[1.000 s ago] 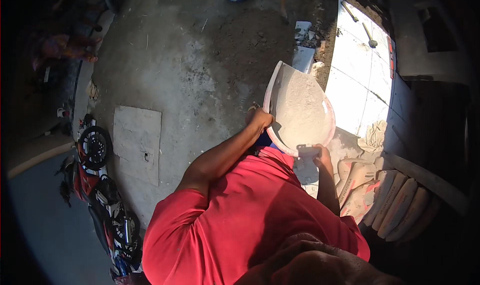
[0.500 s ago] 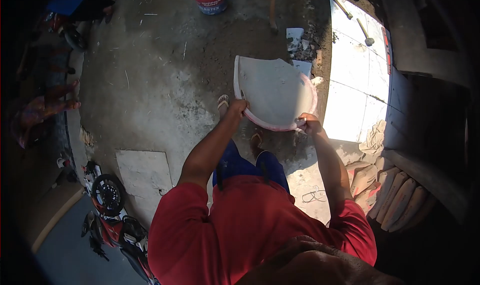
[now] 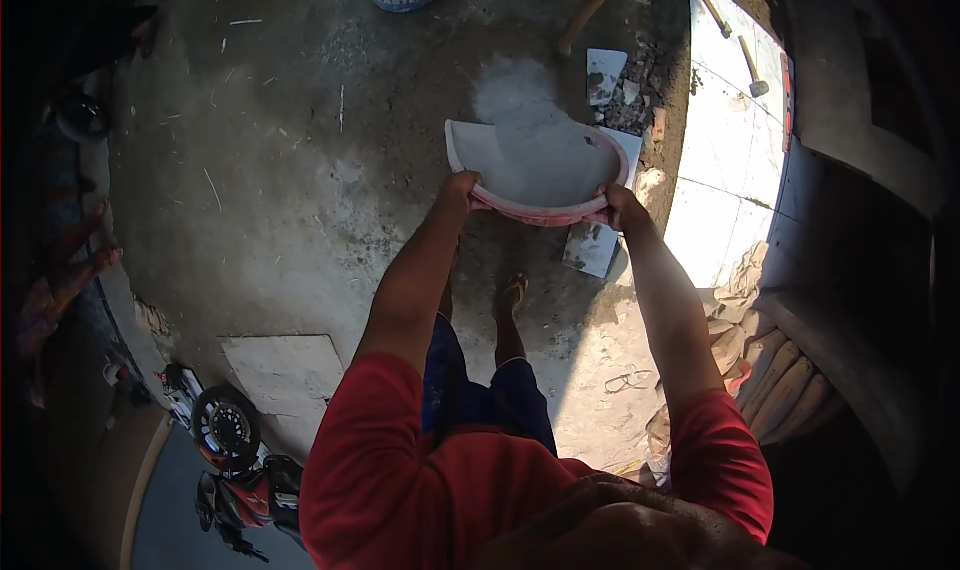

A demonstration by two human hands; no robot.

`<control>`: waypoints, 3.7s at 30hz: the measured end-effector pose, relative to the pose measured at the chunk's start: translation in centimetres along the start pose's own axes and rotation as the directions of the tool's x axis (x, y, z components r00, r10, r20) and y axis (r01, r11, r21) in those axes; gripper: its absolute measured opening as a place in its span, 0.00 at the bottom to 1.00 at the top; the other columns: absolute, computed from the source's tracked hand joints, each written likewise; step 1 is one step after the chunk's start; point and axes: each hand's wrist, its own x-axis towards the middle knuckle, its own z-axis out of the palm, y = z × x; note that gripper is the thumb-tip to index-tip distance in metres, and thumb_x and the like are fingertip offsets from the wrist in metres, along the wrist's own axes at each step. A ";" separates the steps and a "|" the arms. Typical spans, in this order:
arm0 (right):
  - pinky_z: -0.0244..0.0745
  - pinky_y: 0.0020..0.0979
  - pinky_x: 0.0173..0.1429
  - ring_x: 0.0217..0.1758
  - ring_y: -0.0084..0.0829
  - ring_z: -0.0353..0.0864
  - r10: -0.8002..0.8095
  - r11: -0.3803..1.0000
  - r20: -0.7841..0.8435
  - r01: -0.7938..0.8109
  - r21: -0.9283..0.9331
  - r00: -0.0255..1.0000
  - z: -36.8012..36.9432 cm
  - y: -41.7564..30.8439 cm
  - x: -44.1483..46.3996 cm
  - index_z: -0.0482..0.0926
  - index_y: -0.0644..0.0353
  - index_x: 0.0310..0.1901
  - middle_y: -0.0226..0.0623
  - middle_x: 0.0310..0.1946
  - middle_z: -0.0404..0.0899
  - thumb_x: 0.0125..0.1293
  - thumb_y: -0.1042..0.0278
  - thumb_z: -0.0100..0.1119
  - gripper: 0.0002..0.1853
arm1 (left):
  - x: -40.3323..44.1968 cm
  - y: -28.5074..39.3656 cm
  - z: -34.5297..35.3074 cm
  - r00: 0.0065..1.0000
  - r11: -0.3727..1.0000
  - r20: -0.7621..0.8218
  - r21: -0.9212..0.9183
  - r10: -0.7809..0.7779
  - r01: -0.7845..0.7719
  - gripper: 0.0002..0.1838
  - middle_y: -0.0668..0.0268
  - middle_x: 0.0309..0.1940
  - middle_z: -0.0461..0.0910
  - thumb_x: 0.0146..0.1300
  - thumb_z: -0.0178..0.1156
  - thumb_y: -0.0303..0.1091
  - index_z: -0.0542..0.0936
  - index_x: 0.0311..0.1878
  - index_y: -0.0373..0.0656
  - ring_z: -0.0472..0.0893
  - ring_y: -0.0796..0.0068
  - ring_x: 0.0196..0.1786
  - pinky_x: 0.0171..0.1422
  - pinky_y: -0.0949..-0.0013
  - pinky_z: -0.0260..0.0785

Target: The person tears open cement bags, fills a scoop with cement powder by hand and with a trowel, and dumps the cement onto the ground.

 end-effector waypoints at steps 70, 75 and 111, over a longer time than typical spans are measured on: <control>0.69 0.37 0.59 0.57 0.39 0.74 -0.165 0.986 -0.625 0.143 -0.085 0.763 -15.0 84.5 -9.9 0.78 0.55 0.51 0.41 0.42 0.81 0.62 0.62 0.54 0.16 | -8.0 -29.0 9.7 0.986 0.767 -0.141 0.641 0.087 0.024 0.04 0.66 0.28 0.79 0.56 0.55 0.32 0.78 0.32 0.46 0.80 0.72 0.26 0.30 0.72 0.78; 0.74 0.41 0.44 0.39 0.42 0.78 0.376 0.467 -0.841 0.704 0.535 0.389 -8.7 103.8 -18.4 0.67 0.57 0.60 0.44 0.45 0.77 0.62 0.62 0.54 0.24 | -9.5 -37.7 18.1 0.991 0.312 -0.054 0.950 0.120 0.014 0.06 0.66 0.30 0.79 0.54 0.57 0.31 0.78 0.35 0.44 0.79 0.72 0.28 0.32 0.71 0.76; 0.74 0.32 0.27 0.31 0.30 0.79 0.557 -0.186 -0.090 0.229 0.956 0.826 -31.6 135.3 -17.7 0.67 0.52 0.63 0.36 0.42 0.77 0.61 0.64 0.57 0.26 | -9.5 -105.2 36.5 0.900 -0.087 0.151 0.988 0.408 -0.127 0.22 0.57 0.40 0.80 0.64 0.44 0.42 0.75 0.48 0.31 0.81 0.65 0.39 0.47 0.64 0.72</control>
